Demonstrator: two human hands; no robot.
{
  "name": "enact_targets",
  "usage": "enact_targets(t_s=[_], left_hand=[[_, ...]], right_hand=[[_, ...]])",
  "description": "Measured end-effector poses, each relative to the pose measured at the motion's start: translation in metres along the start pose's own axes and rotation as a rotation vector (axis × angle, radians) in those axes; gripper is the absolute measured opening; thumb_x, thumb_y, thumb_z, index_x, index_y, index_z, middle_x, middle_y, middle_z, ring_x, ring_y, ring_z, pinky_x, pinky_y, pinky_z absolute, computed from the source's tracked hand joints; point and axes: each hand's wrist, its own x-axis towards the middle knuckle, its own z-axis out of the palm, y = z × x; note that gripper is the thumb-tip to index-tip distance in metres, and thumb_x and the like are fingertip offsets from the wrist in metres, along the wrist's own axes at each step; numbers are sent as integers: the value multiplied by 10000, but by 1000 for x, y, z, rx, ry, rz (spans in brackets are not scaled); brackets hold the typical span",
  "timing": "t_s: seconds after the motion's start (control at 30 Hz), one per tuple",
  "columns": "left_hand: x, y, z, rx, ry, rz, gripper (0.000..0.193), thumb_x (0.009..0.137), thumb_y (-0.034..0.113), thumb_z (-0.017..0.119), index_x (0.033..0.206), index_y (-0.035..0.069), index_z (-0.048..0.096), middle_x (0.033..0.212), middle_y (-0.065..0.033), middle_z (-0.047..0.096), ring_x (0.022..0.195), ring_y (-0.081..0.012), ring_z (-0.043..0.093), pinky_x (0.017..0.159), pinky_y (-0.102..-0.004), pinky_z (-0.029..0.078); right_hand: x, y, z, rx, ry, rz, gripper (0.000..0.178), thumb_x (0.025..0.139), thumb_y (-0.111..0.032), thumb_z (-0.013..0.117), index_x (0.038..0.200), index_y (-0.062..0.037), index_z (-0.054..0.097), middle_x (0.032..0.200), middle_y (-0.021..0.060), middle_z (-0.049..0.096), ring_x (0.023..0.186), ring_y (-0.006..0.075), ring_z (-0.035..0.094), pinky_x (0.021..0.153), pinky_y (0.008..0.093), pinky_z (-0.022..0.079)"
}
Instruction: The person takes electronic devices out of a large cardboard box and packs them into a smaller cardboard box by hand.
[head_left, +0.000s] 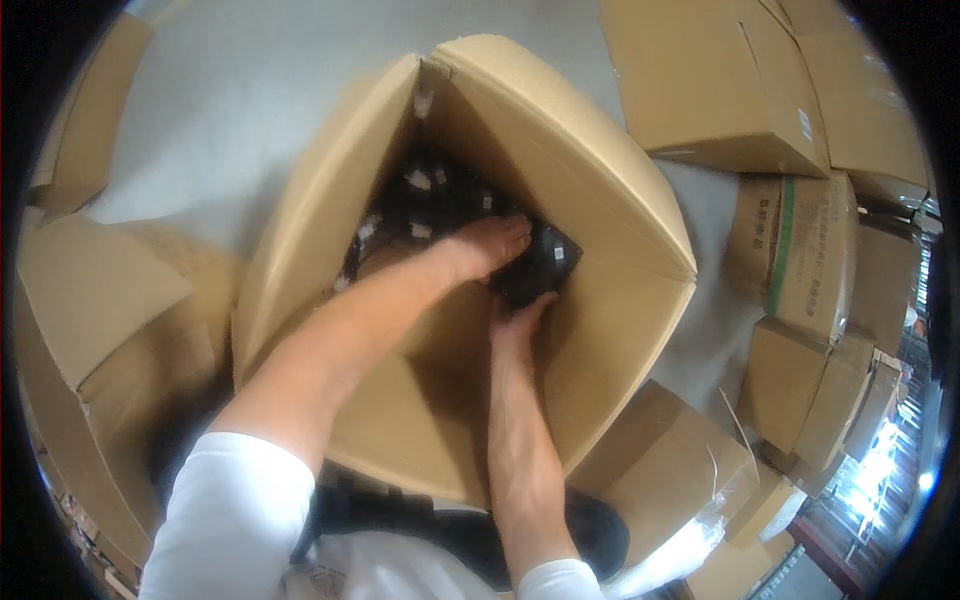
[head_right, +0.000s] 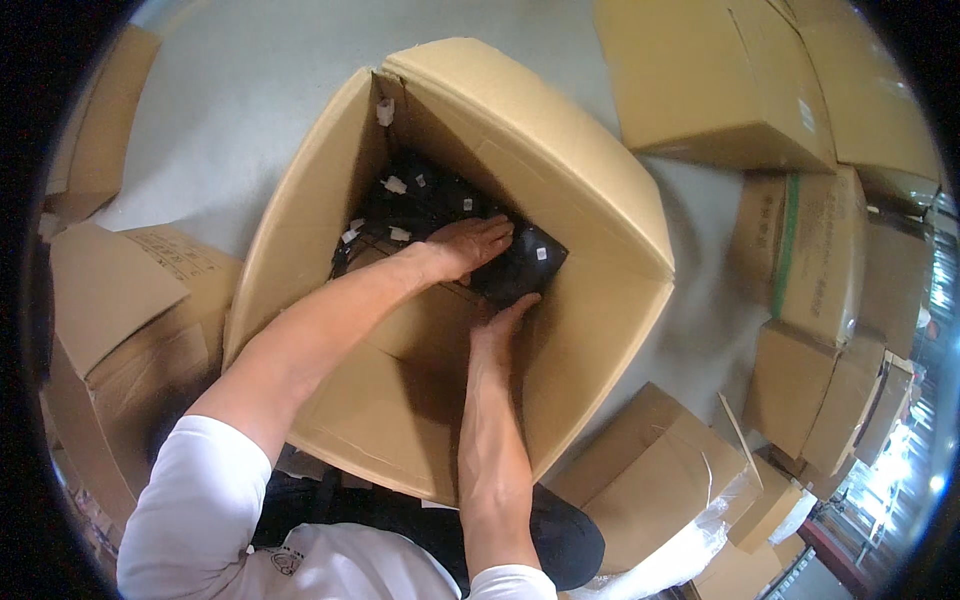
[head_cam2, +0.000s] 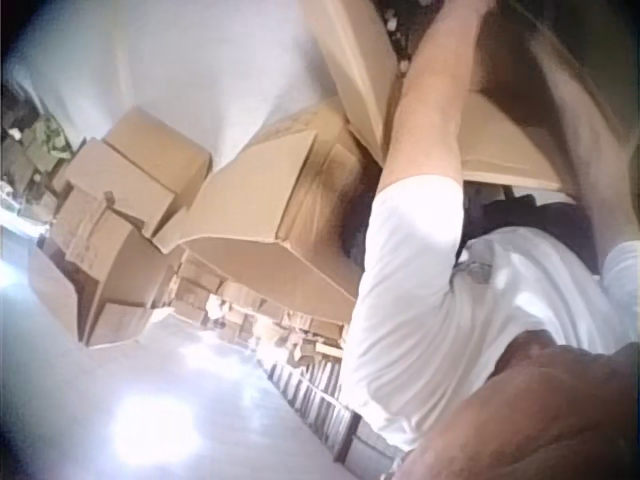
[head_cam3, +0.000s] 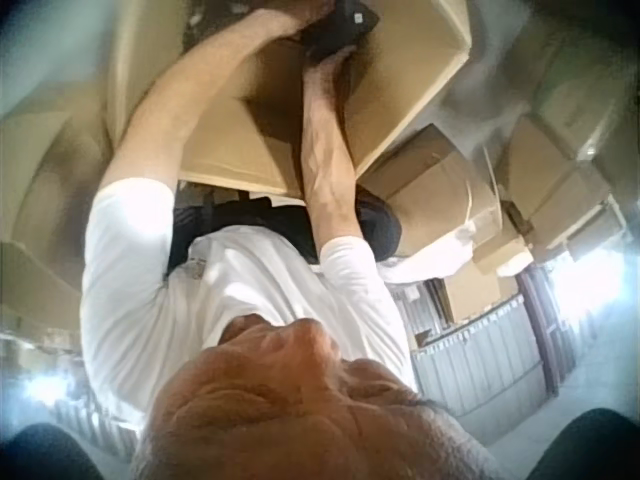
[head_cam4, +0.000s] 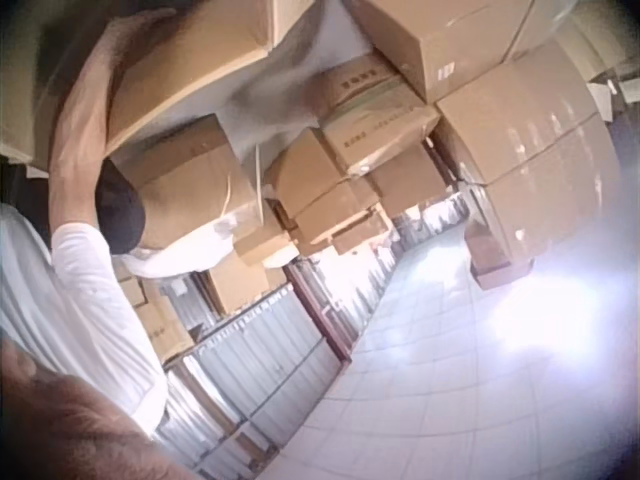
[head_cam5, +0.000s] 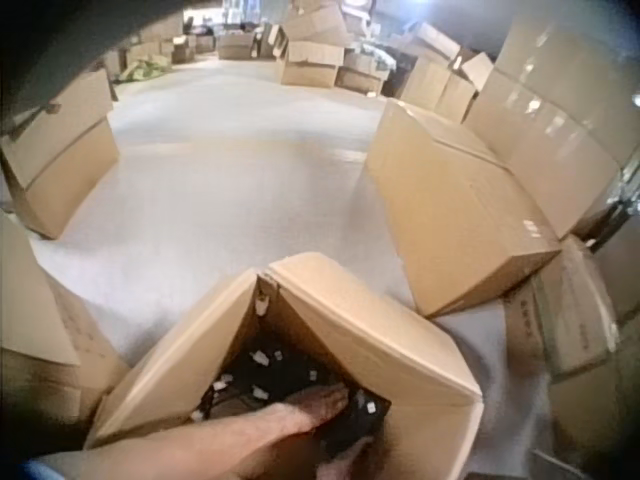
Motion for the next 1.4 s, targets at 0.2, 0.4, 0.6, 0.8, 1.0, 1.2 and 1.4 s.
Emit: enact_targets(t_s=[0.2,0.4,0.6,0.8,1.0,1.2,1.4], left_hand=[[-6,3,-6,-10,-1,-9,1050,620,149,888,1515,10,357,1640,-179,254,1531,-340,215,1227,-406,275],[0,13,-25,-67,41,34,1008,619,135,879,1487,1,385,1625,-184,282,1523,-356,230,1211,-423,294],[-6,3,8,-85,218,104,996,622,142,867,1474,-22,380,1603,-202,319,1498,-377,284,1205,-439,303],[-72,-27,30,369,314,-167,931,704,239,844,1495,30,400,1583,-206,355,1471,-339,351,1216,-440,287],[-113,30,-143,363,117,-97,729,727,234,838,1350,5,535,1496,-227,450,1412,-338,419,1178,-442,331],[-254,70,-254,449,167,-159,571,759,227,824,1240,6,610,1399,-196,518,1352,-337,459,1153,-443,364],[-453,126,-314,281,680,-371,536,855,179,759,1324,-4,576,1461,-224,497,1363,-366,467,1144,-439,383]], right_hand=[[-13,-3,12,-328,291,102,843,960,-768,328,1520,-143,412,1522,51,464,1382,238,435,1175,433,324],[-8,-24,3,-333,106,122,892,906,-835,360,1503,-176,437,1495,2,489,1334,203,460,1114,373,352],[-13,-13,-3,-333,348,316,944,873,-866,360,1511,-173,420,1539,1,432,1411,213,381,1165,393,332],[-19,61,21,-267,-148,393,909,835,-909,357,1434,-239,488,1494,32,453,1308,259,436,1066,457,331],[8,-7,8,-333,224,386,798,905,-835,319,1409,-238,481,1515,11,421,1238,276,444,974,567,355],[-70,-21,79,-1130,105,-55,523,938,-459,649,1088,42,666,1066,119,694,923,262,626,813,429,486],[-226,-57,153,-1693,-795,32,638,945,-542,628,1118,70,681,1064,171,714,924,246,678,815,374,519]])
